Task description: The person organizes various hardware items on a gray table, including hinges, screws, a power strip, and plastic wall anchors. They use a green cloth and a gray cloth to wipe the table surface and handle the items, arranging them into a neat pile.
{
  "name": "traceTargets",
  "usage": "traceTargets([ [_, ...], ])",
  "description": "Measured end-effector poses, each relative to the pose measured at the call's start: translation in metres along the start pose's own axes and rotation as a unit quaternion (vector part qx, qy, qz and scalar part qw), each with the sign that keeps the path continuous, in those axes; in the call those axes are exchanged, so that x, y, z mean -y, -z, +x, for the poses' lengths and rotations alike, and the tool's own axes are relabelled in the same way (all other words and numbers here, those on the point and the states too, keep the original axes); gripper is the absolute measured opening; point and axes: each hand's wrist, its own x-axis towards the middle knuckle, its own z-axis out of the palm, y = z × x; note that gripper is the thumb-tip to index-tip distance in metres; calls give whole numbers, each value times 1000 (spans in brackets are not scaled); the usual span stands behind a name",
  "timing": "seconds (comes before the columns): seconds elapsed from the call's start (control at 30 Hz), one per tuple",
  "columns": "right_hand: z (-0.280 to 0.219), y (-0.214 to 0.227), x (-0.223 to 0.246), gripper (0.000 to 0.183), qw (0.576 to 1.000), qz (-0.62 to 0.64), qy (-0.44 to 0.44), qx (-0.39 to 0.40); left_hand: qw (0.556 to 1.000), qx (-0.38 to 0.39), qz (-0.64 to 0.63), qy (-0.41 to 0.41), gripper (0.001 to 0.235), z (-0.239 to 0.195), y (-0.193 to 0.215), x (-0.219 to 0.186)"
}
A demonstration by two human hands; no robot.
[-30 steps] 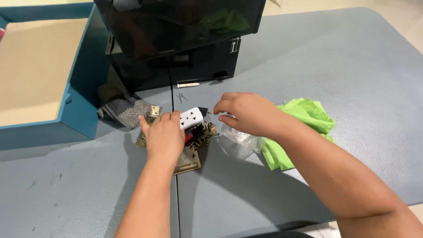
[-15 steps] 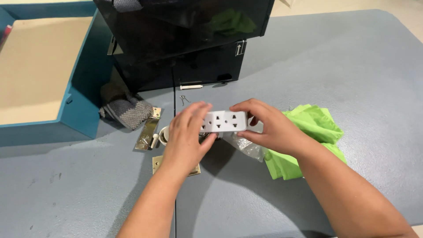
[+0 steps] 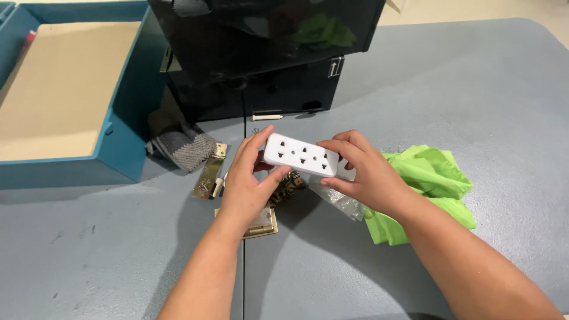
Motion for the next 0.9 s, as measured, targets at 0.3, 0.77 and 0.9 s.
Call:
traceTargets([
  [0.3, -6, -14, 3, 56, 995, -80, -9, -60, 993, 38, -90, 59, 62, -1, 17, -7],
  [0.77, -6, -17, 5, 54, 994, -72, -51, -58, 811, 34, 511, 283, 57, -5, 79, 93],
  [0.9, -8, -13, 4, 53, 994, -61, -58, -64, 855, 9, 418, 307, 45, 2, 73, 65],
])
